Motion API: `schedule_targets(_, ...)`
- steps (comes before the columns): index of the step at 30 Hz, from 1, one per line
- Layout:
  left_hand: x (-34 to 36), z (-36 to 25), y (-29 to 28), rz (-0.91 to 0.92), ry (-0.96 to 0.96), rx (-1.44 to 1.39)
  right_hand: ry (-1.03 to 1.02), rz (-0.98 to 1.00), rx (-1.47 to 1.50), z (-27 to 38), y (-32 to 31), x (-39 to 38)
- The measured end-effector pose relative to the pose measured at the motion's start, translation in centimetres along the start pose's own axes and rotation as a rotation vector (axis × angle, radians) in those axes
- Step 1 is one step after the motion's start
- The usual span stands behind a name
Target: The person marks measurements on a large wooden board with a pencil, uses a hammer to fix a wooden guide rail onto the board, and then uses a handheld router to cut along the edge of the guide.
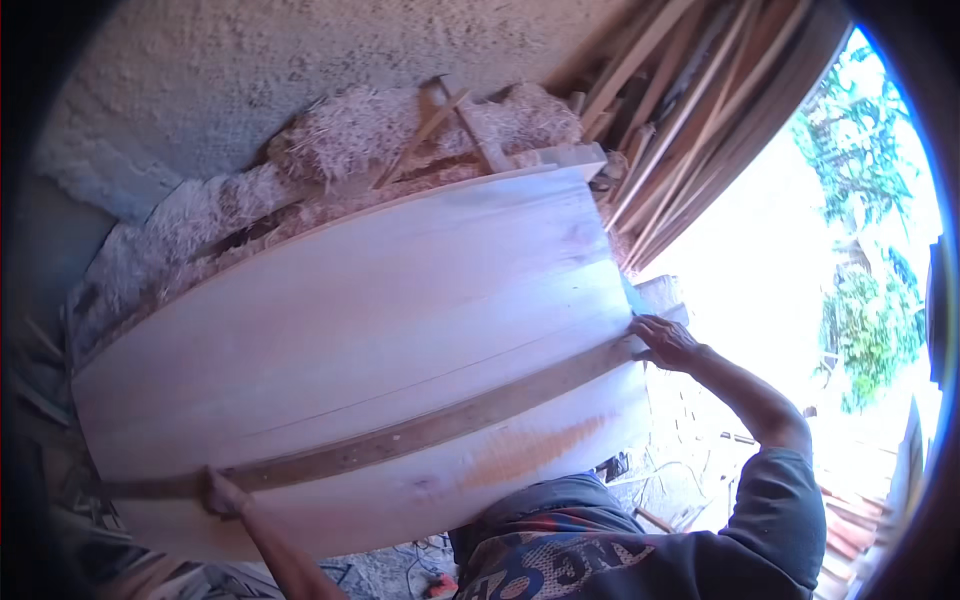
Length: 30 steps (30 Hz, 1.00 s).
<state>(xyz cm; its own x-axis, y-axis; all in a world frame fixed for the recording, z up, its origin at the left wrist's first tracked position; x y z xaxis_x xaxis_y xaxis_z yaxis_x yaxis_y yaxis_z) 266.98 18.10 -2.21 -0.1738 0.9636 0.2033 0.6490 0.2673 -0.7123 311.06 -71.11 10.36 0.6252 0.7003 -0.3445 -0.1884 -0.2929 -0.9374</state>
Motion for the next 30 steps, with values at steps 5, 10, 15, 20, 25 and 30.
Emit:
schedule_targets(5, -3.7, -5.1, 0.7, 0.232, -0.101, -0.08, 0.07, 0.027, 0.053, 0.3, 1.3, -3.9)
schedule_targets(10, -5.7, -6.9, -0.1, 0.263, -0.257, 0.009, 0.079, 0.079, 0.089, 1.0, 2.3, -3.7)
schedule_targets(15, 1.6, -1.5, 1.0, 0.244, 0.168, -0.15, 0.022, 0.027, -0.004, 0.5, 1.4, -0.9)
schedule_targets(20, -2.3, -4.5, 1.5, 0.268, 0.134, 0.078, 0.054, 0.118, -0.006, 0.2, 2.5, -2.4)
schedule_targets(25, -4.8, -7.0, -0.9, 0.23, 0.012, -0.049, 0.057, 0.133, -0.01, 0.2, 2.6, -2.6)
schedule_targets(30, -5.0, -6.8, 0.6, 0.265, 0.093, 0.107, 0.064, 0.123, 0.033, -0.3, 2.3, -3.4)
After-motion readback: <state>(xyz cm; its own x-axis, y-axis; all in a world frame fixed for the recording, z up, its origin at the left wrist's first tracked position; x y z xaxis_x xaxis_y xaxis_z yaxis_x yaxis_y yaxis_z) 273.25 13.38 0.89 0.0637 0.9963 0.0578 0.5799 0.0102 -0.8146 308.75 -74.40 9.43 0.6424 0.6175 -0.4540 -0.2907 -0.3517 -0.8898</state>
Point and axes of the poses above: each hand's wrist, its own x-axis towards the middle knuckle, its own y-axis out of the palm, z = x × y, the point moved 8 cm from there along x, towards the middle knuckle, and after that the axes turned 14 degrees about -x, right-handed, at the moved point
